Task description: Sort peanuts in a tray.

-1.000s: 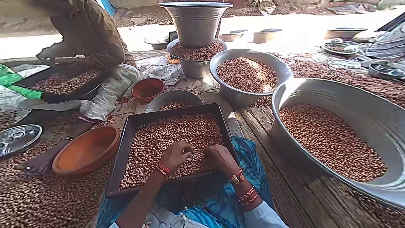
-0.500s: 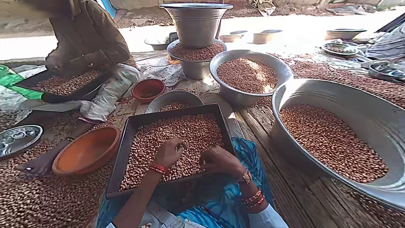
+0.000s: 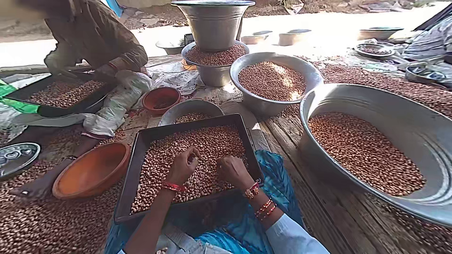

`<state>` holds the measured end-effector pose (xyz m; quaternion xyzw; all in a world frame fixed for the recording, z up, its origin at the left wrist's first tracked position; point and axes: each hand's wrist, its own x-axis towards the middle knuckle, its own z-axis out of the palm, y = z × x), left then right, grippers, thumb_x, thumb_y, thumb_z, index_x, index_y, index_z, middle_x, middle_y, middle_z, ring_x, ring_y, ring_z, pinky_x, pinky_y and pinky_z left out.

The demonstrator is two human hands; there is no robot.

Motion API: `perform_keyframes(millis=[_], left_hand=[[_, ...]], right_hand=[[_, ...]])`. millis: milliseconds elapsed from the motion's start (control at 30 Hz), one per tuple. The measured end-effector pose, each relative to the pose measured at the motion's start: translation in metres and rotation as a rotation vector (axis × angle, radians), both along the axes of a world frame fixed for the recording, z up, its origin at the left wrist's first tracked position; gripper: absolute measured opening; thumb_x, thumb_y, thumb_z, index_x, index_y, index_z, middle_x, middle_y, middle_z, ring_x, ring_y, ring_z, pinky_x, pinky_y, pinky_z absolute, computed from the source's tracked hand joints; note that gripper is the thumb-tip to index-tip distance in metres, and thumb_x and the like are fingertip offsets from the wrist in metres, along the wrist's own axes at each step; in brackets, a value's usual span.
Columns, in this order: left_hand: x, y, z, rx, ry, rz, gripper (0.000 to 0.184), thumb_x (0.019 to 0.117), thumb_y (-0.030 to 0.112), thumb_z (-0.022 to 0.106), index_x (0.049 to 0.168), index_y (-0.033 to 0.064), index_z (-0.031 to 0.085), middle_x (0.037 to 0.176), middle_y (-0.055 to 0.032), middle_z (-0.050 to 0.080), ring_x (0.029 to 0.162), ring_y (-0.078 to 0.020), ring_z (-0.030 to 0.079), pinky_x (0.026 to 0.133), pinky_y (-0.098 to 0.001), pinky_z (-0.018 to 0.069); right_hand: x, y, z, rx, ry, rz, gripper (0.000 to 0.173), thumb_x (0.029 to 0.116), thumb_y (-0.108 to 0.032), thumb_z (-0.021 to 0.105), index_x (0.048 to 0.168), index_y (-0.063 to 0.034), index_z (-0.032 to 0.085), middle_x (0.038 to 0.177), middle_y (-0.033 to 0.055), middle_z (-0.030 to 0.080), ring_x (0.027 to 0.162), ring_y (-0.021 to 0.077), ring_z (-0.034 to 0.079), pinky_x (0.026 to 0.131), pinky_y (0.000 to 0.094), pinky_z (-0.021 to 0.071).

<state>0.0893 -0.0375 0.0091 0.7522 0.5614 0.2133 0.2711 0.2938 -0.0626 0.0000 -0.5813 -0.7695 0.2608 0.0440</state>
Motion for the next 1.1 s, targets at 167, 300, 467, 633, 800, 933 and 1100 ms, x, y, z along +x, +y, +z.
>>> perform_keyframes(millis=[167, 300, 467, 633, 800, 933, 1100], left_hand=[[0.009, -0.012, 0.011, -0.134, 0.309, -0.078, 0.025, 0.1001, 0.009, 0.06, 0.121, 0.0021, 0.071, 0.103, -0.0206, 0.07, 0.092, -0.0356, 0.067, 0.088, -0.0517, 0.0524], [0.031, -0.017, 0.003, -0.226, 0.55, -0.063, 0.029, 0.1036, 0.016, 0.059, 0.129, 0.0029, 0.068, 0.132, -0.0217, 0.064, 0.123, -0.039, 0.064, 0.103, -0.0541, 0.0503], [0.012, -0.012, 0.013, -0.289, 0.295, -0.218, 0.023, 0.1025, 0.011, 0.061, 0.118, -0.0009, 0.071, 0.112, -0.0204, 0.071, 0.103, -0.0324, 0.069, 0.098, -0.0485, 0.0523], [-0.039, -0.02, 0.035, -0.598, -0.5, -0.693, 0.025, 0.1037, 0.021, 0.061, 0.119, 0.0046, 0.072, 0.111, -0.001, 0.077, 0.094, -0.0111, 0.076, 0.088, -0.0305, 0.0634], [-0.02, -0.024, 0.061, -0.331, 0.544, -0.093, 0.035, 0.1017, 0.018, 0.065, 0.136, 0.0098, 0.066, 0.127, -0.0161, 0.071, 0.113, -0.0354, 0.068, 0.101, -0.0562, 0.05], [0.035, -0.036, 0.038, -0.431, 0.843, -0.069, 0.05, 0.1, 0.011, 0.061, 0.148, 0.0038, 0.052, 0.147, -0.0243, 0.053, 0.129, -0.046, 0.057, 0.104, -0.0613, 0.0475], [0.086, -0.042, 0.012, -0.392, 0.425, -0.293, 0.059, 0.1018, 0.009, 0.058, 0.157, 0.0018, 0.038, 0.154, -0.0244, 0.045, 0.134, -0.0401, 0.055, 0.111, -0.0518, 0.0451]], right_hand=[[-0.002, 0.001, 0.001, -0.014, -0.049, 0.029, 0.025, 0.102, -0.017, 0.056, 0.117, -0.0025, 0.07, 0.11, 0.0222, 0.072, 0.107, 0.0405, 0.069, 0.088, 0.0588, 0.0514], [-0.001, 0.0, -0.003, 0.01, -0.048, 0.049, 0.024, 0.1009, -0.015, 0.056, 0.117, -0.0024, 0.069, 0.108, 0.0217, 0.072, 0.105, 0.0403, 0.069, 0.086, 0.0586, 0.0512], [-0.001, -0.001, -0.003, -0.005, -0.083, 0.06, 0.024, 0.0998, -0.015, 0.057, 0.116, -0.0028, 0.07, 0.11, 0.0218, 0.072, 0.107, 0.0409, 0.068, 0.087, 0.0599, 0.0504], [0.022, -0.007, 0.009, -0.063, 0.553, 0.395, 0.023, 0.0968, -0.02, 0.07, 0.109, -0.0003, 0.072, 0.089, 0.0094, 0.072, 0.081, 0.0178, 0.067, 0.078, 0.0399, 0.0538], [0.047, -0.011, 0.019, -0.009, 0.27, 0.113, 0.032, 0.0988, -0.022, 0.068, 0.126, -0.0063, 0.069, 0.118, 0.0151, 0.072, 0.109, 0.0306, 0.069, 0.096, 0.0527, 0.0523], [0.038, -0.011, 0.016, -0.104, -0.14, -0.075, 0.037, 0.0984, -0.01, 0.061, 0.136, -0.0065, 0.062, 0.134, 0.0236, 0.062, 0.125, 0.0425, 0.06, 0.099, 0.0591, 0.0483], [0.03, -0.019, 0.013, -0.153, -0.139, -0.033, 0.037, 0.0993, -0.007, 0.057, 0.136, -0.003, 0.059, 0.128, 0.0235, 0.066, 0.121, 0.0416, 0.063, 0.096, 0.0596, 0.0498]])
